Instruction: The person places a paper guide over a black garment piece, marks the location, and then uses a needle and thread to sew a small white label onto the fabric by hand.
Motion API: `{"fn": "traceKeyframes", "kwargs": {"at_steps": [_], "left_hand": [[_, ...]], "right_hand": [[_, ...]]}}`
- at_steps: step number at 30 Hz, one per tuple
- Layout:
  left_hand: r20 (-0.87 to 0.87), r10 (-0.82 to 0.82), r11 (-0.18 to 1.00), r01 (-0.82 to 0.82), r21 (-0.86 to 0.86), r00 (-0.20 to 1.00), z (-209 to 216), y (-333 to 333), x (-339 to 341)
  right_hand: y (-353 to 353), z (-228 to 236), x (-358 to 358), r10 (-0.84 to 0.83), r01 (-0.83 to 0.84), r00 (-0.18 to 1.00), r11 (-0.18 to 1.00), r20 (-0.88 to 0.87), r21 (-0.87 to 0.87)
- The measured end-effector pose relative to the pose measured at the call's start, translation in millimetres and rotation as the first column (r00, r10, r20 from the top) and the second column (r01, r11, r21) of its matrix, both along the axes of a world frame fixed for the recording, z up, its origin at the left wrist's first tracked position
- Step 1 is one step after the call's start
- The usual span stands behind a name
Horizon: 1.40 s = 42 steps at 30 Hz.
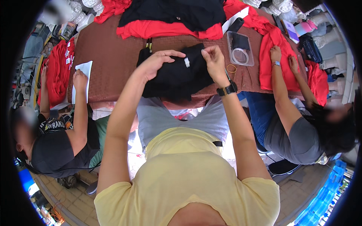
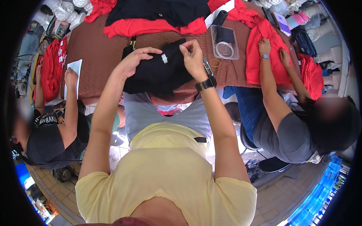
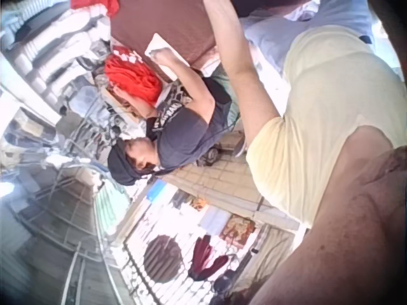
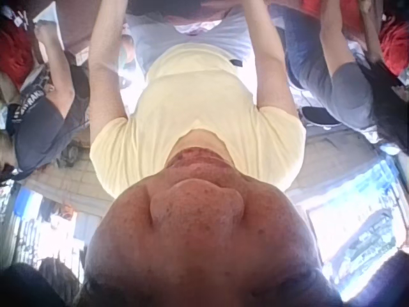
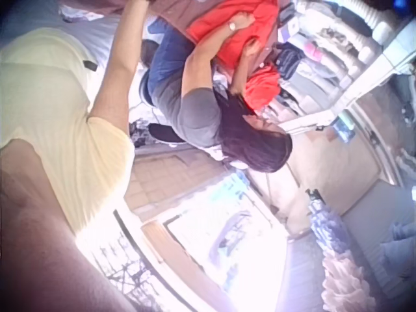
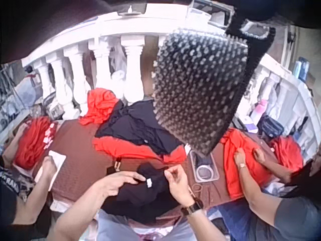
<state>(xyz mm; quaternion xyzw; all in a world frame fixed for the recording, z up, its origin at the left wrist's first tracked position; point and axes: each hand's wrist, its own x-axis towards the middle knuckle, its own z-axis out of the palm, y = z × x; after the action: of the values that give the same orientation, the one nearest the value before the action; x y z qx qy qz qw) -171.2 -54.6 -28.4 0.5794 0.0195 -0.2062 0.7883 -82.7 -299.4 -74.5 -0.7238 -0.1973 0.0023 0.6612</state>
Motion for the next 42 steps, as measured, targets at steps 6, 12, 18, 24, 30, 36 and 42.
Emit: {"fn": "traceKeyframes", "kwargs": {"at_steps": [6, 12, 18, 24, 30, 36, 42], "left_hand": [[0.343, 0.334, 0.855, -0.435, 0.281, 0.878, -38.9, -37.6, -13.5], [0.251, 0.162, 0.964, -0.208, 0.167, 0.954, -12.7, -44.8, -19.1], [0.482, 0.211, 0.923, -0.336, 0.188, 0.850, 1.9, -47.0, -17.9], [0.548, 0.178, 0.920, -0.336, 0.202, 0.817, 13.7, -51.4, -15.0], [0.530, 0.138, 0.897, -0.333, 0.291, 0.836, 19.4, -52.9, -23.1], [0.546, 0.052, 0.889, -0.288, 0.357, 0.836, 20.9, -51.5, -24.2], [0.521, 0.075, 0.891, -0.292, 0.348, 0.850, 27.2, -55.2, -26.5]], "right_hand": [[-10.5, -16.9, -31.9, -0.031, 0.036, 0.996, 0.998, -0.082, 0.060], [-21.1, 4.3, -46.0, 0.101, -0.057, 0.952, 0.986, -0.288, 0.156], [-24.3, 13.3, -39.5, 0.396, -0.051, 0.757, 0.830, -0.520, 0.556], [-14.4, -1.8, -23.8, 0.532, -0.130, 0.627, 0.792, -0.569, 0.597], [-4.5, 19.4, -38.0, 0.507, -0.235, 0.569, 0.855, -0.648, 0.462], [-16.2, 20.4, -34.3, 0.528, -0.340, 0.535, 0.849, -0.660, 0.404], [-25.3, 5.0, -25.3, 0.616, -0.395, 0.509, 0.787, -0.601, 0.474]]}}
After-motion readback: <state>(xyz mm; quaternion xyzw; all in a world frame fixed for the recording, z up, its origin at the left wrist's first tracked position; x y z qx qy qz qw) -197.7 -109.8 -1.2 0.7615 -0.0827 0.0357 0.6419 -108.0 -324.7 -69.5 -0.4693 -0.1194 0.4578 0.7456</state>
